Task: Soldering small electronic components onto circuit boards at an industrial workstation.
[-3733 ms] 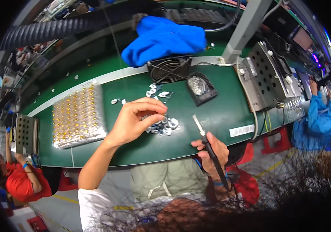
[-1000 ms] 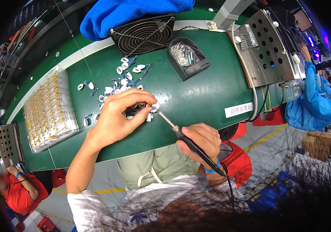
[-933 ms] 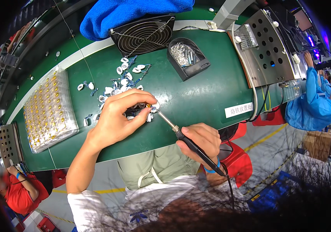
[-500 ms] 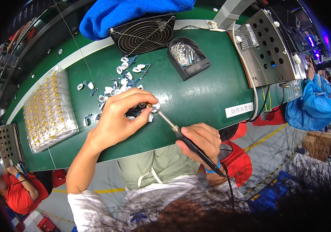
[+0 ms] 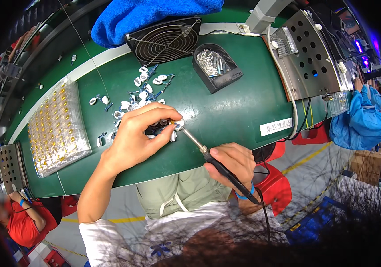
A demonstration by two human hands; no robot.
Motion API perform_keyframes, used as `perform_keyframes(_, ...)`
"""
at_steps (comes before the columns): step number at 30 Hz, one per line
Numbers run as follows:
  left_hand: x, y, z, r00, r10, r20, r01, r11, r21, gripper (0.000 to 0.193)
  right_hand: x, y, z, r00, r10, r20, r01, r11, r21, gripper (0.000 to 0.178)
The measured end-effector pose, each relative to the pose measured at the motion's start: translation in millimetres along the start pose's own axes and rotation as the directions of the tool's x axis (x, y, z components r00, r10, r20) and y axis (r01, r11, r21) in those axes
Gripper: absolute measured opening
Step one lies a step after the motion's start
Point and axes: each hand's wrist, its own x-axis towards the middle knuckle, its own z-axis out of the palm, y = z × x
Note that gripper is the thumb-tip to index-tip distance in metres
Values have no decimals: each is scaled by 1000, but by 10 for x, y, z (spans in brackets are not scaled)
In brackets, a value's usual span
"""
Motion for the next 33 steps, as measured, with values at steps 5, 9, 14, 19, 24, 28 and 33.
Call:
perform_keyframes(5, -33, 59, -82, 999, -19, 28, 18, 999, 39, 22, 48, -61, -98, 996, 85, -12, -85, 996, 6, 34)
perform_keyframes(9, 38, 68, -114, 929, 359, 88, -369, 908, 196, 26, 359, 37, -151, 958, 266, -102, -283, 932, -225, 51)
perform_keyframes(14, -91, 215, -643, 985, 165, -45, -150, 961, 233, 22, 524, 223, -59, 984, 177, -19, -173, 924, -341, 60)
perform_keyframes(19, 113, -357, -1561, 940, -86, -330, 185, 942, 280, 13, 345, 73, 65, 983, 110, -145, -127, 985, -113, 54)
perform_keyframes(24, 546, -1225, -2139, 929, -60, -366, 238, 852, 466, 25, 256, 115, 158, 993, 70, -100, -81, 991, -110, 52)
perform_keyframes(28, 566, -1677, -2243, 955, -198, -221, 296, 596, 746, 28, 134, 156, 196, 982, 123, -141, -128, 991, -27, 50)
perform_keyframes(33, 549, -1294, -2178, 944, 85, -318, 197, 628, 752, 22, 91, 168, 190, 976, 134, -172, -134, 991, 8, 50)
